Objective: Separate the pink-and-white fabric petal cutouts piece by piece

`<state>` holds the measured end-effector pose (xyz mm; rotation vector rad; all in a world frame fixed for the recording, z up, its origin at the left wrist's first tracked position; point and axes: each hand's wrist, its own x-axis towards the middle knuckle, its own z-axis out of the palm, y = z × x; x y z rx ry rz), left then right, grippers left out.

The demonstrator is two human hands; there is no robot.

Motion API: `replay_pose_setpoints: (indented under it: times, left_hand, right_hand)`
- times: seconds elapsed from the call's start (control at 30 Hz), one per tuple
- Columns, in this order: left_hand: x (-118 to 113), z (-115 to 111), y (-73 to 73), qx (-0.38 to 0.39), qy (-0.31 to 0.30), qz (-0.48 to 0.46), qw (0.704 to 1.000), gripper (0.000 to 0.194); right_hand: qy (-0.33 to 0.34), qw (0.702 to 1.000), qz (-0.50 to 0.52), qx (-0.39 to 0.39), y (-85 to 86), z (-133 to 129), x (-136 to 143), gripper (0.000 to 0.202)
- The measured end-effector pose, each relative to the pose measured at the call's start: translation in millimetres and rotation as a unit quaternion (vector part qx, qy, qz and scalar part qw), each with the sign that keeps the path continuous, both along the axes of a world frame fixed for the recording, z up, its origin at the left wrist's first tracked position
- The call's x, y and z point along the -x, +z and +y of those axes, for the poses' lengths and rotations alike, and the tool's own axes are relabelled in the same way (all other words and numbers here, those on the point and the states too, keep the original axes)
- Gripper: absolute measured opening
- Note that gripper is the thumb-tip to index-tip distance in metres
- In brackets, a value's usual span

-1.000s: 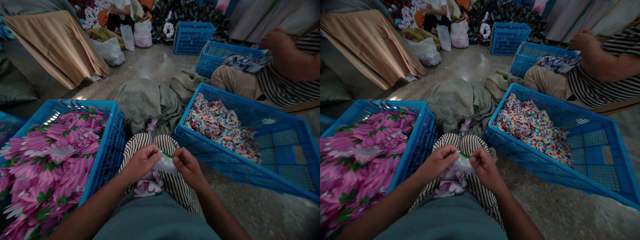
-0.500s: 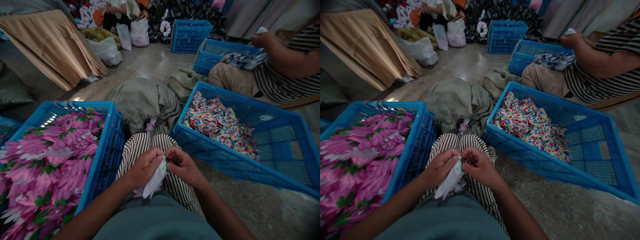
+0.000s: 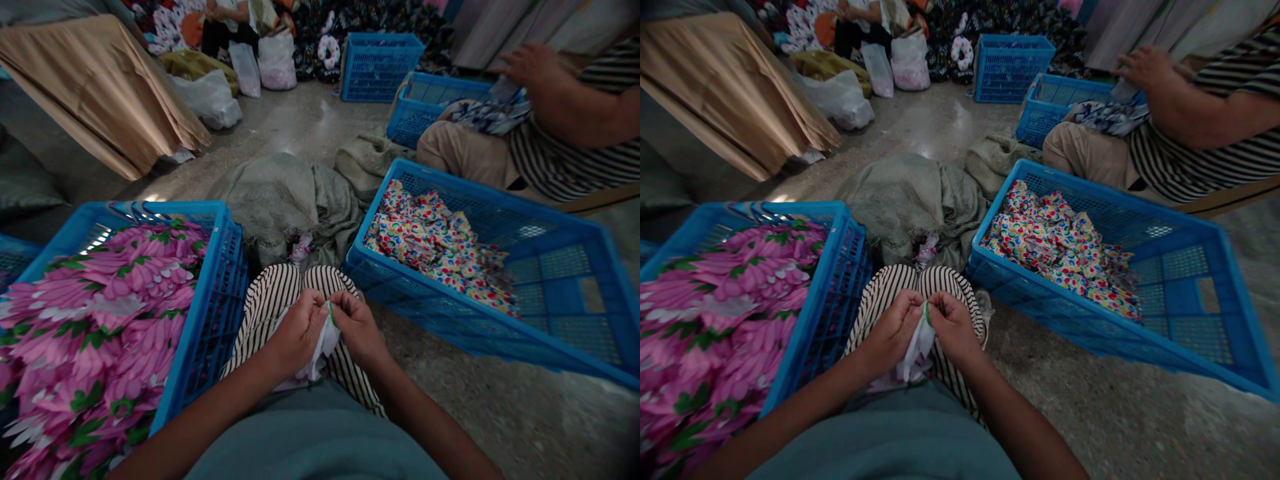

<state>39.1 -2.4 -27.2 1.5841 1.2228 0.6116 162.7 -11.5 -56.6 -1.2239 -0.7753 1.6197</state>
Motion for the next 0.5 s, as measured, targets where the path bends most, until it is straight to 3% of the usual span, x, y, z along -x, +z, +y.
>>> replay_pose_setpoints:
  times: [0.13,0.23,0.4,0.5]
  left_hand:
    - [2,1,-3.5,0.017,-0.005,-0.017,1.0,0.017]
    - [6,2,-7.3,0.061,-0.008,-0.026,0.998,0.016]
    - [8,1,-8.9,0.119,0.065,-0.101,0.986,0.016]
    - [5,-2,-9.6,0.129,0.096,-0.155,0.975,0.017]
  right_hand:
    - [0.017,0.99,0.118,0.075,-1.9,0,-3,0.028]
    - [0.005,0.987,0.162,0.022,1.0,5,-18,0.033]
    - [0.011,0.996,-0.03,-0.082,0.2,5,-33,0.02]
    - [0.052,0.994,-0.038,-0.087,-6.2,-4,-23,0.023]
